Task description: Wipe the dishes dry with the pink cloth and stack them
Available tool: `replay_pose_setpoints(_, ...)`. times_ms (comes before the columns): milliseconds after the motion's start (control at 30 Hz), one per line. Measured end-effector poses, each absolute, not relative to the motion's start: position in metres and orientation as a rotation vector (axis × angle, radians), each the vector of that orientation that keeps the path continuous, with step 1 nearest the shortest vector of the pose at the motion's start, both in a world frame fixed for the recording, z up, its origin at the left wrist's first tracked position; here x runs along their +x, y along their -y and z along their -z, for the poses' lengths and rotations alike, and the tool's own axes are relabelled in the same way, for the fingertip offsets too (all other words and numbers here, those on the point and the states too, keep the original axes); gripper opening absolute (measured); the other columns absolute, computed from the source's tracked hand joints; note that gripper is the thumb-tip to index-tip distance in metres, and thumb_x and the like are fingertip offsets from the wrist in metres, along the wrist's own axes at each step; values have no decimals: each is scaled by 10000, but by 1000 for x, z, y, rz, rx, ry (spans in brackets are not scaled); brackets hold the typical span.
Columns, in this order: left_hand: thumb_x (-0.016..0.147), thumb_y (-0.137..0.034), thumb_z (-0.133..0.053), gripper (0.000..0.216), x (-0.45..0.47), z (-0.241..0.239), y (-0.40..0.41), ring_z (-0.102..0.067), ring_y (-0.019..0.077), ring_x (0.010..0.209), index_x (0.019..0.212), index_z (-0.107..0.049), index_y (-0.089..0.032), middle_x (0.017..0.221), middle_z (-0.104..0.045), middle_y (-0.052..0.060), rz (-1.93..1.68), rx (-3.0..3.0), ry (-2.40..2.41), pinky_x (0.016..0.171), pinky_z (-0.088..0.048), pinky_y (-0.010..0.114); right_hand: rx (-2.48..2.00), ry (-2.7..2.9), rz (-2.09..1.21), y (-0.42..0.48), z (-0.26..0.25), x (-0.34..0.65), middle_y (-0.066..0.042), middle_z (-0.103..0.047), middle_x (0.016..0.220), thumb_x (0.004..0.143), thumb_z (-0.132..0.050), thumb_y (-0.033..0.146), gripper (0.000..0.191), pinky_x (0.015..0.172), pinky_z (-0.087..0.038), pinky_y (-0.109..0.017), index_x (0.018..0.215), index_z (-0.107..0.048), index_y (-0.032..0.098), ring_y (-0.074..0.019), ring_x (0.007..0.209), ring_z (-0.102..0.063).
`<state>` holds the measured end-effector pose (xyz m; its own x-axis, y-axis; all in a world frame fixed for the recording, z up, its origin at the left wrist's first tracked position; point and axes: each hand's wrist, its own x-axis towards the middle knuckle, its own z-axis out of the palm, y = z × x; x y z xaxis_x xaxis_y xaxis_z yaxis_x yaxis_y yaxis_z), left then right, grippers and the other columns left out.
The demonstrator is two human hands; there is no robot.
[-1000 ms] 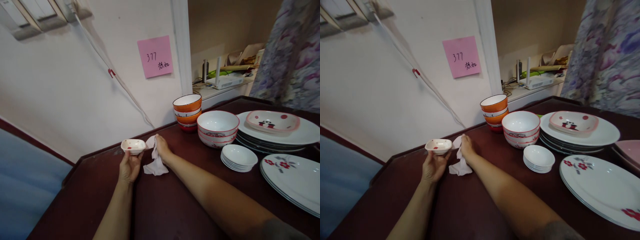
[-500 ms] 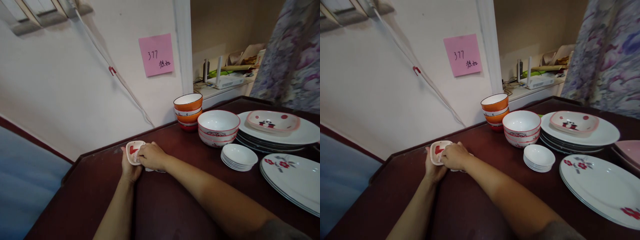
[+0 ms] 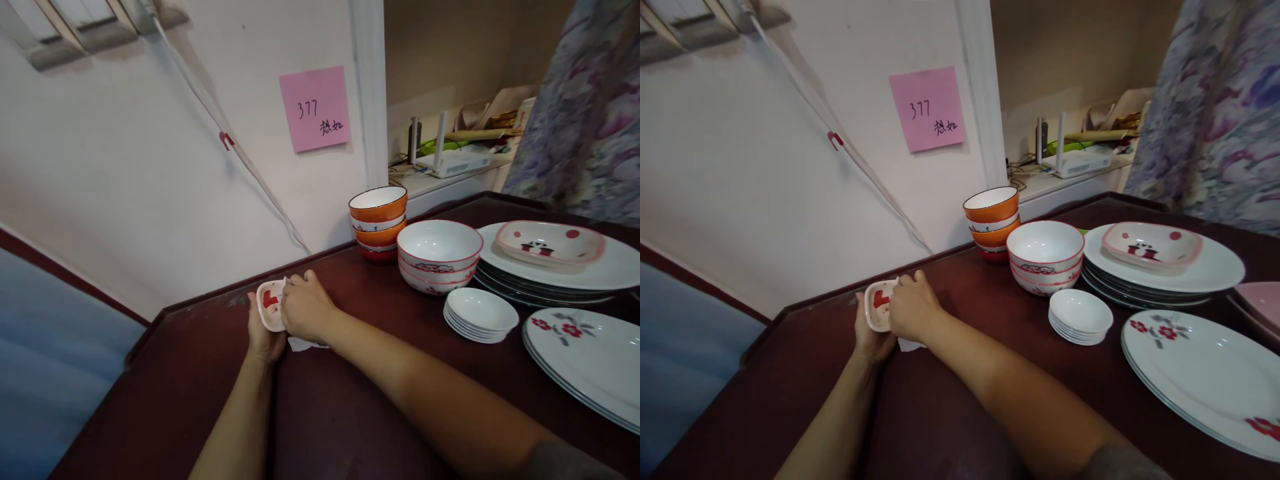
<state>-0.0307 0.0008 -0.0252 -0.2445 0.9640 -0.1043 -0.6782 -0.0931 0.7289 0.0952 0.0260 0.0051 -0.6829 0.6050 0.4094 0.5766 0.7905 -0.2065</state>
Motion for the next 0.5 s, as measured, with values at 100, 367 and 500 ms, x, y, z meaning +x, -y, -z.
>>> replay_pose_setpoints(100,923,-577,-328,621,-31,25,1,-696,231,814,903,-696,-77,796,-724,127,-1649,449,-832,870,-521,360,-853,2569,-323,-26,-7,92,-90,-708,926,888,-457,308,290,793,-353,-416,825,-711,184,-251,918,-564)
replay_pose_setpoints(367,913,-595,-331,610,-34,26,-4,-678,240,932,1043,-681,-113,970,-716,133,-1633,430,-703,923,-493,390,-633,2343,-331,-24,7,89,-27,-549,1346,939,-408,266,327,882,-340,-370,1201,-598,226,-207,1218,-437)
replay_pose_setpoints(500,929,-557,-341,568,-31,26,-4,-686,204,871,1061,-673,-115,969,-720,115,-1677,483,-698,883,-513,349,-822,2391,-123,-24,5,92,-89,-601,1245,909,-460,253,279,863,-337,-437,1115,-642,201,-261,1101,-483)
